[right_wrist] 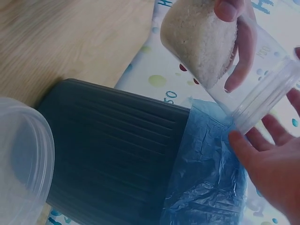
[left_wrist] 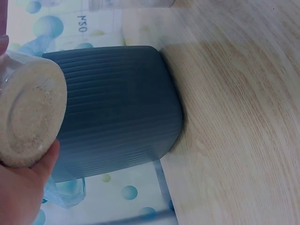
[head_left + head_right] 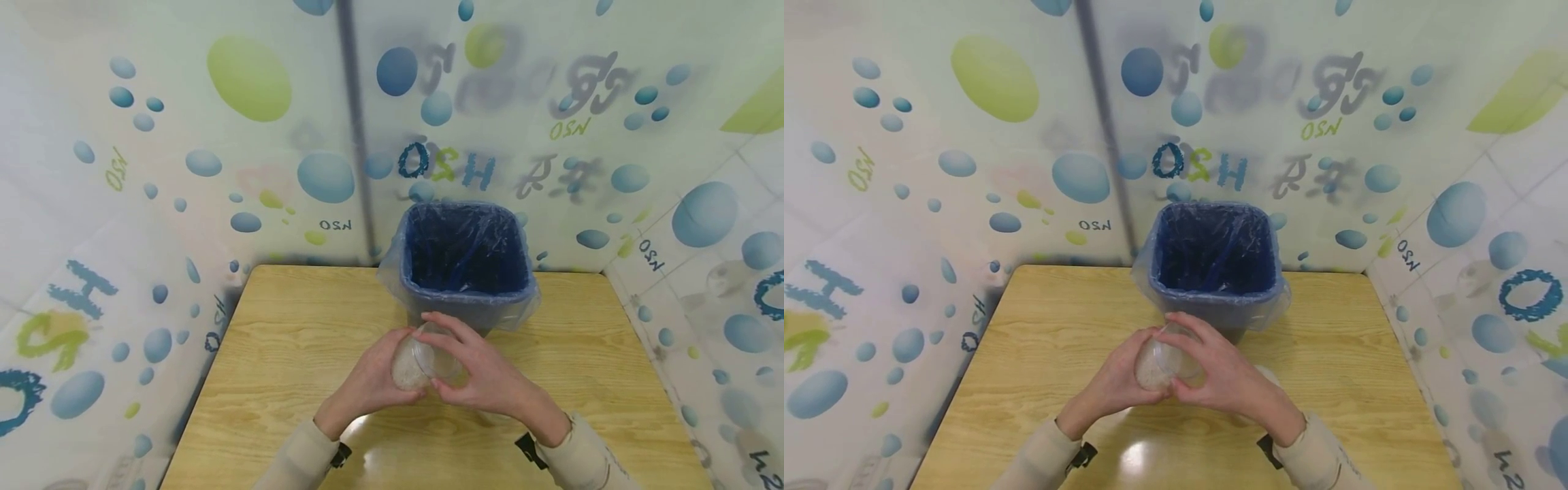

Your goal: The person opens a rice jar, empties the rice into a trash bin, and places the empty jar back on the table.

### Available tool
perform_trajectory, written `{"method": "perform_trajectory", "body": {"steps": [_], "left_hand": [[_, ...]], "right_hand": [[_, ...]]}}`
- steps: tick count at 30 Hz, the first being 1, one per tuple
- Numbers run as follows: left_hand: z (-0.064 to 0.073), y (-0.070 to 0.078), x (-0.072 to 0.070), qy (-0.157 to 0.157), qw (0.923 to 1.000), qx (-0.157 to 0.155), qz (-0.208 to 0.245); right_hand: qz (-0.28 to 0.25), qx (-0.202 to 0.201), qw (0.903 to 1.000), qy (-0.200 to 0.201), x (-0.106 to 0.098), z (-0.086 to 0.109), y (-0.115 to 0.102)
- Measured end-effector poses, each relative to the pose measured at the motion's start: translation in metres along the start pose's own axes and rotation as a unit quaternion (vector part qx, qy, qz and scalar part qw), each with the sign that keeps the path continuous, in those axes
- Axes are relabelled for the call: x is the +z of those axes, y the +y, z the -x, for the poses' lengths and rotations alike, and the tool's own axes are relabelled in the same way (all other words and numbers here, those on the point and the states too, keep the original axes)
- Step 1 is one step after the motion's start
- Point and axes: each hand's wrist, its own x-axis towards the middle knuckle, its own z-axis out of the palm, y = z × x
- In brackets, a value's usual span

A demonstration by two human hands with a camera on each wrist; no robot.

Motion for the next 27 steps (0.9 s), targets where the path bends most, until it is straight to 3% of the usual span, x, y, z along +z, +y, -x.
{"method": "perform_trajectory", "body": {"steps": [8, 13, 27], "left_hand": [[-0.002, 0.002, -0.002, 0.014, 0.9994, 0.003, -0.031], [-0.003, 0.003, -0.001, 0.013, 0.9987, 0.018, -0.046], [-0.002, 0.001, 0.001, 0.006, 0.9995, 0.021, -0.022]], "right_hand": [[0.019, 0.084, 0.9955, 0.041, -0.003, 0.000, -0.006], [0.055, 0.124, 0.9904, 0.028, -0.002, -0.001, -0.011], [0.073, 0.093, 0.9925, 0.031, -0.002, -0.001, -0.014]]}}
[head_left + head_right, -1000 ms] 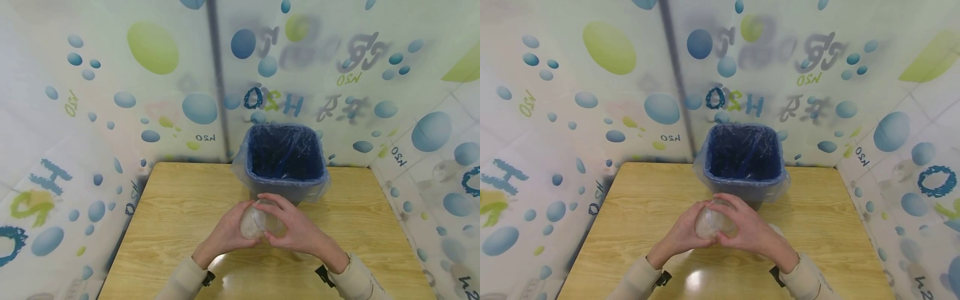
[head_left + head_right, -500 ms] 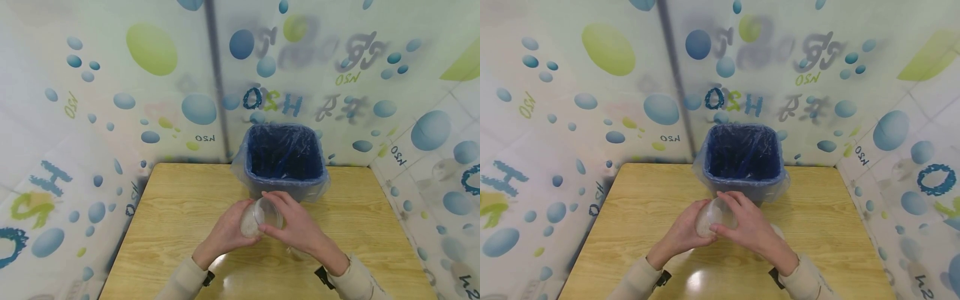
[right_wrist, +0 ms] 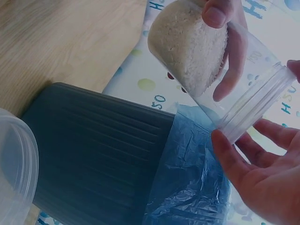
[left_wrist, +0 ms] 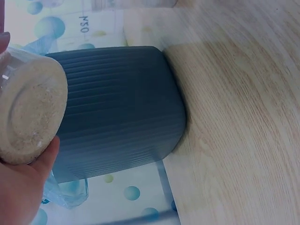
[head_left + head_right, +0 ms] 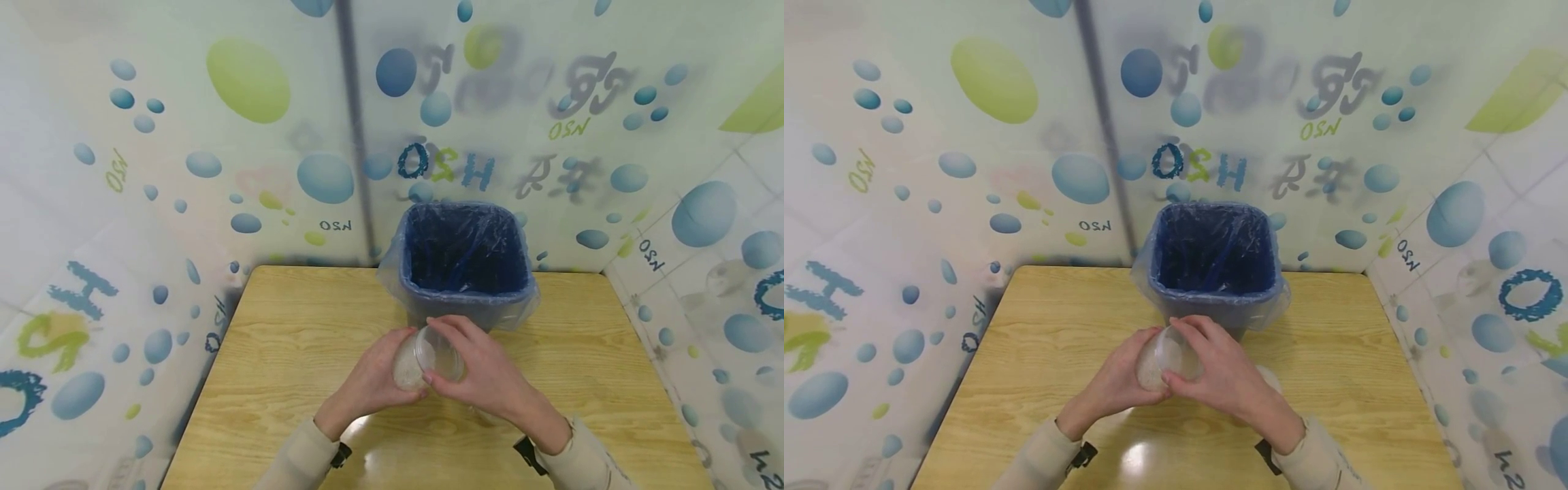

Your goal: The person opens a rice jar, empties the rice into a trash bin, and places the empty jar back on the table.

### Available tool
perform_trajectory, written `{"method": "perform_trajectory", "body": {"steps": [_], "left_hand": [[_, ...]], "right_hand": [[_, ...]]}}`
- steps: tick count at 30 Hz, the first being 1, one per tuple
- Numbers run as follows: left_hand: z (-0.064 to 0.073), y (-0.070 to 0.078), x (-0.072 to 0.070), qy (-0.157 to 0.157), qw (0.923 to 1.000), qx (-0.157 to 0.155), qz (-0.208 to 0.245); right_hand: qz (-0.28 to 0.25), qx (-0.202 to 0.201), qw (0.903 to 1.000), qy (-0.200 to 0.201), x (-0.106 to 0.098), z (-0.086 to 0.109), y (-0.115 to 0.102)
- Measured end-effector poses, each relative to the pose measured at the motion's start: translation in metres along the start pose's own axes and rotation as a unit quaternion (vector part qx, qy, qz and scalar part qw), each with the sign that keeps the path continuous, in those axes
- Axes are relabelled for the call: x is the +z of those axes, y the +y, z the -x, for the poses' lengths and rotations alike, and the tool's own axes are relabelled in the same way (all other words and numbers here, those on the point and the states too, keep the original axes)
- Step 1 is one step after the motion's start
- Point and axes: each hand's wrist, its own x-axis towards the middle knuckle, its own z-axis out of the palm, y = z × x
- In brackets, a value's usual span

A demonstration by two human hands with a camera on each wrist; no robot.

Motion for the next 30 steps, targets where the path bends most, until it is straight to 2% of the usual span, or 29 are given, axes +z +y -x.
{"method": "perform_trajectory", "body": {"steps": [14, 22, 30], "left_hand": [[0.003, 0.001, -0.004, -0.031, 0.9979, -0.021, 0.053], [0.002, 0.001, -0.007, -0.060, 0.9938, -0.040, 0.084], [0.002, 0.002, -0.009, -0.080, 0.9905, -0.043, 0.103]], "right_hand": [[-0.027, -0.059, 0.9978, -0.012, 0.001, 0.001, 0.005], [-0.041, -0.089, 0.9950, -0.016, 0.000, 0.000, 0.010], [-0.048, -0.119, 0.9914, -0.026, 0.000, 0.001, 0.013]]}}
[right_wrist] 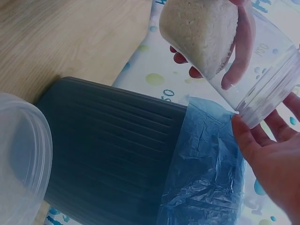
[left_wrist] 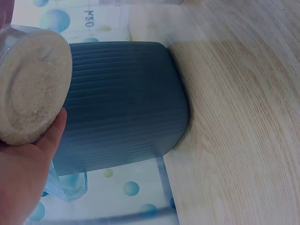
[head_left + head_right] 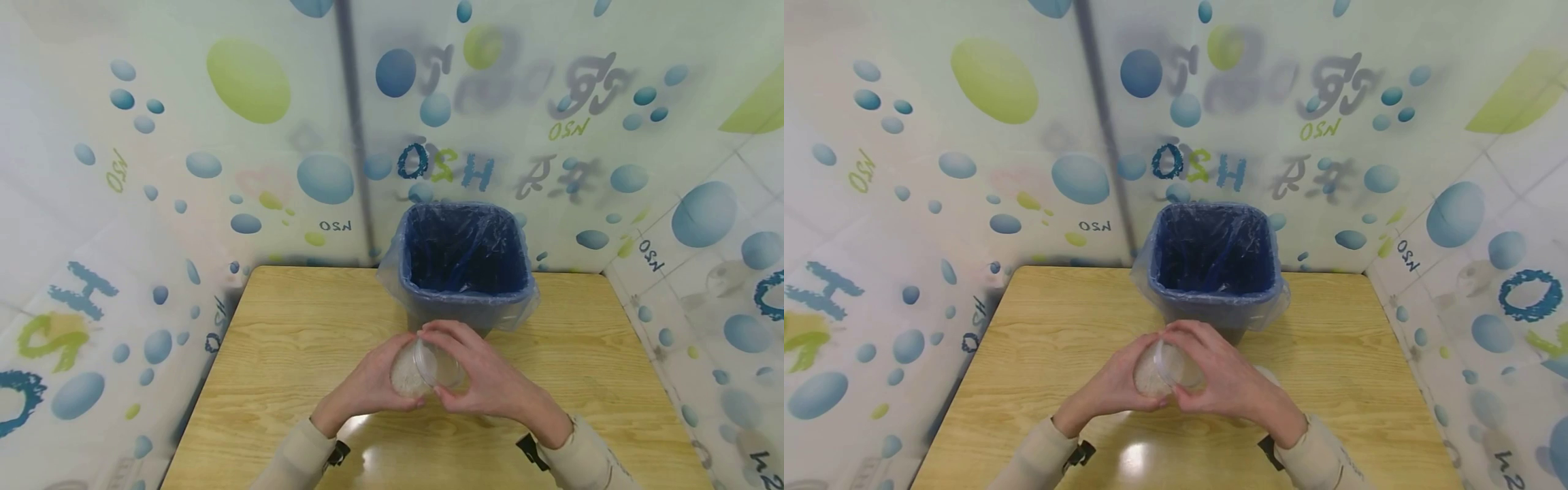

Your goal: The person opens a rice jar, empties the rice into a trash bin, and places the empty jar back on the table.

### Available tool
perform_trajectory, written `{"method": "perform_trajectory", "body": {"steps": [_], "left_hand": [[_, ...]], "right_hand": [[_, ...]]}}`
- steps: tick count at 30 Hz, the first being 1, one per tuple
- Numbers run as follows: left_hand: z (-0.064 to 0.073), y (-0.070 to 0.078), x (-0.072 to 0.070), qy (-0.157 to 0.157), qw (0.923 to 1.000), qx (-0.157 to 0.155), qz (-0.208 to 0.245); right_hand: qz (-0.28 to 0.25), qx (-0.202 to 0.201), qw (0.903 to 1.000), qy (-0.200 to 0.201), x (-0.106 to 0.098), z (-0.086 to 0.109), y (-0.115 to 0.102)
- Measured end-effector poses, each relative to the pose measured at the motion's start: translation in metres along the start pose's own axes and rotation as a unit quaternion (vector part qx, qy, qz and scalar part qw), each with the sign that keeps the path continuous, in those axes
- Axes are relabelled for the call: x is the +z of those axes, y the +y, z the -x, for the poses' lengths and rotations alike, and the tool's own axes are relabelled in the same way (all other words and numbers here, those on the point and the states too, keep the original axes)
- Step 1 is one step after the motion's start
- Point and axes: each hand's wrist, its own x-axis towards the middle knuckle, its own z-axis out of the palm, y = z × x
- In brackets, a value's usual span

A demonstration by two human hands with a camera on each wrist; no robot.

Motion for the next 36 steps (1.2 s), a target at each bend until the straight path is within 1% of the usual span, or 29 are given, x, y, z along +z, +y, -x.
{"method": "perform_trajectory", "body": {"steps": [5, 9, 12, 17, 19, 22, 28, 36], "left_hand": [[0.000, 0.001, -0.001, -0.008, 0.9999, -0.004, 0.007], [0.000, 0.001, 0.001, 0.002, 1.0000, -0.009, -0.002], [0.001, 0.002, 0.003, 0.011, 0.9997, -0.011, -0.019], [0.001, 0.000, 0.007, 0.023, 0.9981, 0.001, -0.057], [0.001, 0.000, 0.007, 0.028, 0.9971, 0.007, -0.071], [0.001, -0.001, 0.007, 0.031, 0.9958, 0.013, -0.086], [0.001, -0.001, 0.007, 0.032, 0.9948, 0.015, -0.096], [0.000, -0.001, 0.008, 0.029, 0.9949, 0.013, -0.095]], "right_hand": [[-0.011, 0.006, 0.9999, -0.007, 0.000, 0.001, 0.000], [-0.020, 0.024, 0.9995, -0.008, 0.001, 0.002, 0.001], [-0.017, 0.064, 0.9978, 0.004, 0.001, 0.003, 0.000], [0.001, 0.142, 0.9895, 0.025, 0.003, 0.004, -0.006], [0.010, 0.160, 0.9867, 0.025, 0.004, 0.004, -0.008], [0.024, 0.176, 0.9839, 0.021, 0.006, 0.004, -0.011], [0.033, 0.176, 0.9836, 0.021, 0.007, 0.005, -0.011], [0.034, 0.151, 0.9876, 0.028, 0.007, 0.006, -0.009]]}}
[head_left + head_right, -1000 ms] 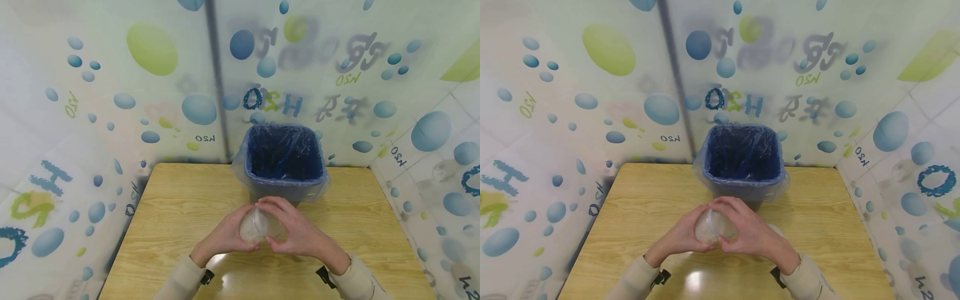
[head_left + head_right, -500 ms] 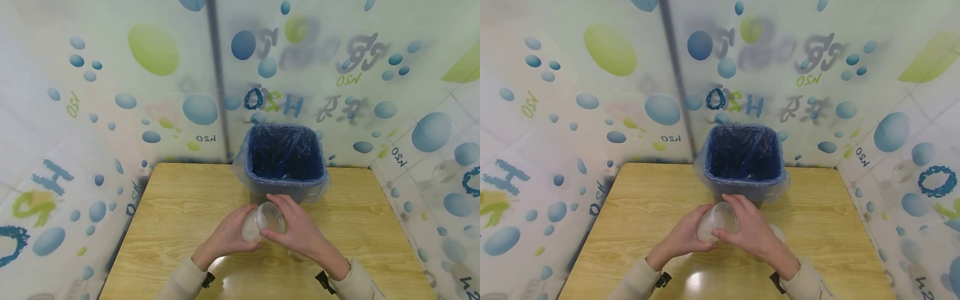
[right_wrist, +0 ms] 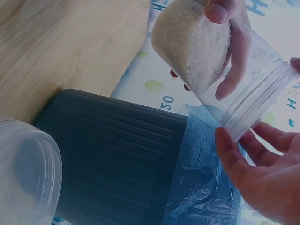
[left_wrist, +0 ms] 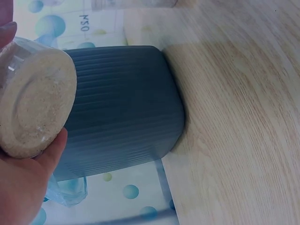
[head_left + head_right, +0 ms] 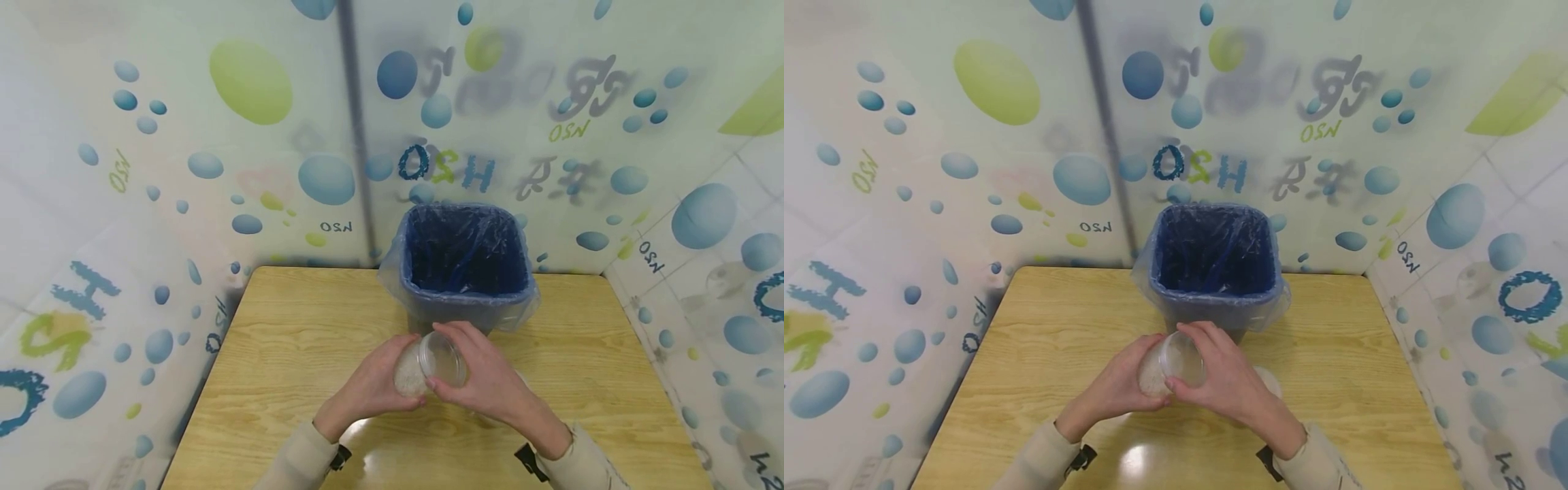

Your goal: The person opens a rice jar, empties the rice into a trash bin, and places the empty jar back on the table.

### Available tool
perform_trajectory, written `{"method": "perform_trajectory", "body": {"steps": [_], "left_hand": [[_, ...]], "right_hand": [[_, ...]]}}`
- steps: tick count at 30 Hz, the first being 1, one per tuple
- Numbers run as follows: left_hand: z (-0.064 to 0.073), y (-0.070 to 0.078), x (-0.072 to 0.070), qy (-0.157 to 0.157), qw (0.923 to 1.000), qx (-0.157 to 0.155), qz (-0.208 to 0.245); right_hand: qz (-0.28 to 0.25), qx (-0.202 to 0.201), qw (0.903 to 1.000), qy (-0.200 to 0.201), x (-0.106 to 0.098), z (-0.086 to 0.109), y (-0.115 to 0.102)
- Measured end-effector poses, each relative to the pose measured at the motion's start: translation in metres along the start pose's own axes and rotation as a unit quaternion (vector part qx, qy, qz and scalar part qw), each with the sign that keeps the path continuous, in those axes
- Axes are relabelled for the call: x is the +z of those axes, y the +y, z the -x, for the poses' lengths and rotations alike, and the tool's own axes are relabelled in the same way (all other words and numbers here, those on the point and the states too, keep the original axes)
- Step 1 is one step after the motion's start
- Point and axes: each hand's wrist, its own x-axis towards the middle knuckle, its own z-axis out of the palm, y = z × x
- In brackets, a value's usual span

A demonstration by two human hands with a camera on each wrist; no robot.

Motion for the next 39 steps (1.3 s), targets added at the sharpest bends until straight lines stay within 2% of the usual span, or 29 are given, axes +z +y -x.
{"method": "perform_trajectory", "body": {"steps": [10, 22, 26, 33, 39], "left_hand": [[0.0000, -0.0007, 0.0005, 0.001, 1.0000, 0.007, 0.004], [-0.0001, 0.0005, -0.0007, -0.005, 0.9994, -0.008, 0.033], [-0.0004, 0.0013, -0.0008, 0.000, 0.9997, -0.010, 0.024], [-0.0017, 0.0029, -0.0026, 0.024, 0.9996, -0.008, -0.011], [-0.0018, 0.0037, -0.0038, 0.022, 0.9992, -0.007, -0.031]], "right_hand": [[-0.025, -0.041, 0.9985, -0.027, -0.0043, -0.0019, -0.0004], [-0.058, -0.087, 0.9922, -0.069, -0.0064, -0.0019, 0.0053], [-0.086, -0.059, 0.9916, -0.076, -0.0080, -0.0013, 0.0044], [-0.078, 0.050, 0.9952, -0.029, -0.0079, -0.0017, -0.0002], [-0.048, 0.071, 0.9958, -0.034, -0.0047, -0.0020, -0.0024]]}}
